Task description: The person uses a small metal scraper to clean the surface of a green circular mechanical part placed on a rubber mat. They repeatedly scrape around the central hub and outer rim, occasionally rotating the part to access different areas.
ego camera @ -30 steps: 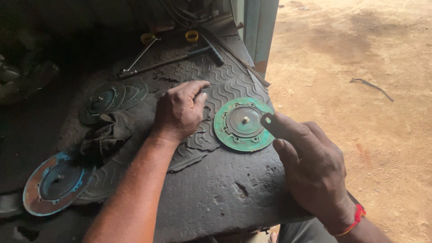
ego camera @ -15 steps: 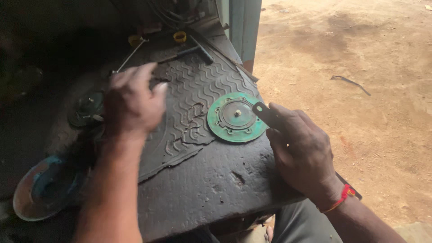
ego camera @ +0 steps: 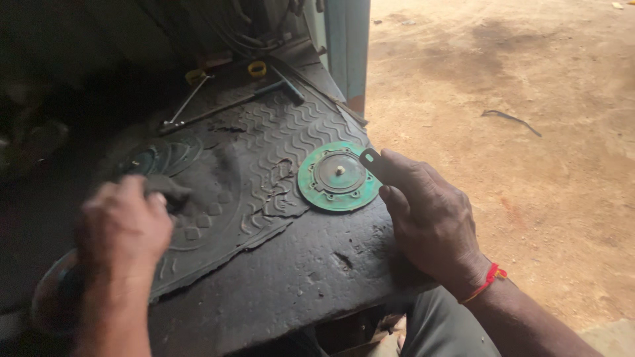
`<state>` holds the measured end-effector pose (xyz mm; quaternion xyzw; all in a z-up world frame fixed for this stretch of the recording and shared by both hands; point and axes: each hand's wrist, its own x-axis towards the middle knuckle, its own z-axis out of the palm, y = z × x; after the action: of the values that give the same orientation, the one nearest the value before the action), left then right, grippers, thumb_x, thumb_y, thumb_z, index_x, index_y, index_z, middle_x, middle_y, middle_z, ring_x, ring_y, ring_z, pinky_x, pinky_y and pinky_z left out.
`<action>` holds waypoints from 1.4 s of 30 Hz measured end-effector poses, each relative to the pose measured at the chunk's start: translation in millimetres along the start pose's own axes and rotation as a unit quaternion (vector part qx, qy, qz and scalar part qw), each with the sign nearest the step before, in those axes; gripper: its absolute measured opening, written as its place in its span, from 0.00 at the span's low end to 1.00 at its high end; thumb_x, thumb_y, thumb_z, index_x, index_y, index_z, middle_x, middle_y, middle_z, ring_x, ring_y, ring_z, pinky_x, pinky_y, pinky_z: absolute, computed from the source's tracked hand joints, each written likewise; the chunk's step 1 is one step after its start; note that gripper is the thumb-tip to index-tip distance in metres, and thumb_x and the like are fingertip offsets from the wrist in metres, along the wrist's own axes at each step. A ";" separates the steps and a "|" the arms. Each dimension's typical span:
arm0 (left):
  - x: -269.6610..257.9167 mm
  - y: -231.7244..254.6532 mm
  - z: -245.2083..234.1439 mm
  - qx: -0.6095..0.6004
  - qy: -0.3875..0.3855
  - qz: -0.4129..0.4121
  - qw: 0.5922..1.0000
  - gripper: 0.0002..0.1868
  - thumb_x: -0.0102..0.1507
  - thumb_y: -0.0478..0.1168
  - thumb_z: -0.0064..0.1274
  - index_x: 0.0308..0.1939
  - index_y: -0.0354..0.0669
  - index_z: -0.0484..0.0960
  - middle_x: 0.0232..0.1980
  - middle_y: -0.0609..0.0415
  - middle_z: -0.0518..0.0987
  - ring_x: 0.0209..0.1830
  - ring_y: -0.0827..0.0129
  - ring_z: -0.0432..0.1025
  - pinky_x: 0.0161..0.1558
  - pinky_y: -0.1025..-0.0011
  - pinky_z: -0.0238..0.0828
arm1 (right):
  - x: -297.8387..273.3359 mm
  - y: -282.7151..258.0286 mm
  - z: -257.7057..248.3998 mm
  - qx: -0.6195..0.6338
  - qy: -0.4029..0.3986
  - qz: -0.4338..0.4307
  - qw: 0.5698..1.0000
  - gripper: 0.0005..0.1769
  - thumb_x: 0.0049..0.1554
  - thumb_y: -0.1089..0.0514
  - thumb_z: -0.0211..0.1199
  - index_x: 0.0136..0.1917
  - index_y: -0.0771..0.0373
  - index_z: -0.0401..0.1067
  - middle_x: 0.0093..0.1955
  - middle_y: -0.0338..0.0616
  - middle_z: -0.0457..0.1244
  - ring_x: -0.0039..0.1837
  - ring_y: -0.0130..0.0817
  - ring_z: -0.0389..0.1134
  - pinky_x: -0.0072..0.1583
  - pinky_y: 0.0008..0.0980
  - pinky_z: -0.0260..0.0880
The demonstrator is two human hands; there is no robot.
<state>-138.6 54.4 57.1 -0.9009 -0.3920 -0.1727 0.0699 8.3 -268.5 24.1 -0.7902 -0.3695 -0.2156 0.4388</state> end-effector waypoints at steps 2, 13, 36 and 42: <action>1.1 2.4 -10.2 -0.073 0.111 0.024 0.991 0.14 0.71 0.40 0.48 0.53 0.32 0.80 0.44 0.36 0.81 0.38 0.51 0.79 0.37 0.58 0.77 | 1.3 1.6 -2.0 -0.001 0.004 0.000 1.000 0.22 0.58 0.61 0.65 0.66 0.61 0.71 0.56 0.51 0.70 0.55 0.48 0.75 0.53 0.40 0.75; -40.8 143.2 -20.7 -0.518 0.197 0.294 0.779 0.09 0.78 0.38 0.42 0.56 0.35 0.71 0.51 0.43 0.75 0.51 0.57 0.74 0.54 0.63 0.76 | 38.7 -34.8 23.2 0.106 -0.104 -0.101 0.984 0.09 0.63 0.63 0.57 0.57 0.65 0.67 0.44 0.49 0.65 0.42 0.46 0.70 0.44 0.39 0.73; 34.3 111.9 32.2 -0.243 -0.050 0.287 0.925 0.26 0.65 0.55 0.49 0.62 0.45 0.79 0.66 0.45 0.76 0.69 0.50 0.66 0.67 0.52 0.60 | 13.0 35.0 -38.6 -0.108 -0.194 -0.011 0.975 0.23 0.56 0.53 0.64 0.66 0.55 0.73 0.50 0.43 0.69 0.47 0.41 0.72 0.45 0.38 0.72; 34.3 134.2 40.6 -0.280 -0.184 0.362 0.870 0.53 0.53 0.78 0.51 0.73 0.49 0.69 0.76 0.49 0.66 0.80 0.55 0.53 0.77 0.45 0.36 | 25.6 32.8 -36.3 -0.153 -0.238 0.024 0.959 0.17 0.59 0.50 0.63 0.62 0.44 0.77 0.46 0.38 0.70 0.43 0.34 0.74 0.42 0.35 0.74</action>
<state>-8.4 -3.3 33.2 -0.9769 0.0210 -0.0690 -0.2014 49.3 -300.5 42.6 -0.8850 -0.4069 -0.0648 0.2167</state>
